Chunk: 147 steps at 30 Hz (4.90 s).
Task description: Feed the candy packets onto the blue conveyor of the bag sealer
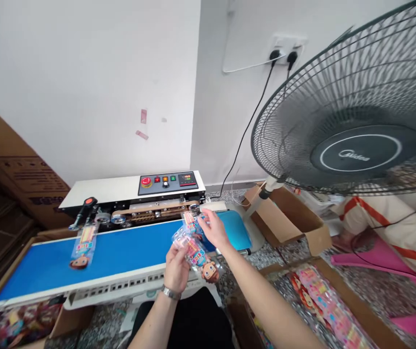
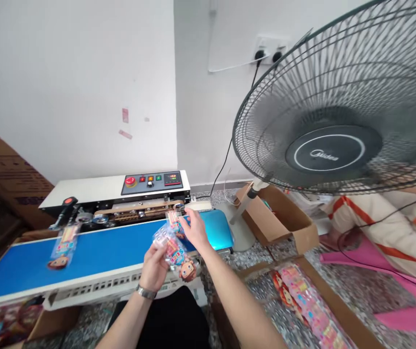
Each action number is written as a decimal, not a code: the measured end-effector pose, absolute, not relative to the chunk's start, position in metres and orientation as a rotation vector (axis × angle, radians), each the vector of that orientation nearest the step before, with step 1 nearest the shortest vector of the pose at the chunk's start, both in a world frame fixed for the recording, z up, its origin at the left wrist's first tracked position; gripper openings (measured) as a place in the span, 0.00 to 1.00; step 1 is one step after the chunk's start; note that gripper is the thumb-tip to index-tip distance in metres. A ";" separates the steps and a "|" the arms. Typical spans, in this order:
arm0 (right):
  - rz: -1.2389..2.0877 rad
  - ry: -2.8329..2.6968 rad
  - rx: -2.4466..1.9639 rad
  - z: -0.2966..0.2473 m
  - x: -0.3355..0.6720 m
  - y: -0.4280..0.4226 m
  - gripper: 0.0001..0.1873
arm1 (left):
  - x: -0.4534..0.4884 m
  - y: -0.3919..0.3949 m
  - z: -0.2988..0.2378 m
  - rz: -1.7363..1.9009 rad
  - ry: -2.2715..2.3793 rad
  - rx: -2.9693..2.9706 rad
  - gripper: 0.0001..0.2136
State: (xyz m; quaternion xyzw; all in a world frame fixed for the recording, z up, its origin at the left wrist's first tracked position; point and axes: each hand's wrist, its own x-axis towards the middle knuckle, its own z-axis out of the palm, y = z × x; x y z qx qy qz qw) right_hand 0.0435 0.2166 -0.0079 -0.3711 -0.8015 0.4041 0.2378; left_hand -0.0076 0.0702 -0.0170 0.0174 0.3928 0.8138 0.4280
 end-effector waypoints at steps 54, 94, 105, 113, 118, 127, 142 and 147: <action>0.793 -2.280 -1.396 -0.025 0.018 0.235 0.16 | -0.005 0.063 -0.022 1.889 1.200 0.193 0.19; 0.251 -3.216 -1.078 -0.115 0.434 0.036 0.09 | -0.022 -0.012 -0.009 1.447 1.497 0.393 0.14; 0.115 -3.220 -1.277 -0.106 0.473 0.044 0.09 | -0.027 -0.012 -0.016 1.437 1.508 0.394 0.14; 0.017 -3.189 -0.920 -0.118 0.485 0.062 0.13 | -0.031 -0.016 -0.017 1.443 1.544 0.362 0.14; 0.022 -3.293 -0.683 -0.131 0.485 0.068 0.14 | -0.030 -0.017 -0.018 1.427 1.565 0.399 0.13; -0.028 -3.300 -0.790 -0.121 0.504 0.065 0.07 | -0.036 -0.017 -0.025 1.405 1.539 0.395 0.13; -0.237 -3.437 -0.957 -0.133 0.492 0.064 0.07 | -0.031 -0.016 -0.023 1.415 1.517 0.343 0.13; -0.261 -3.420 -1.040 -0.138 0.488 0.066 0.05 | -0.029 -0.018 -0.019 1.421 1.519 0.367 0.12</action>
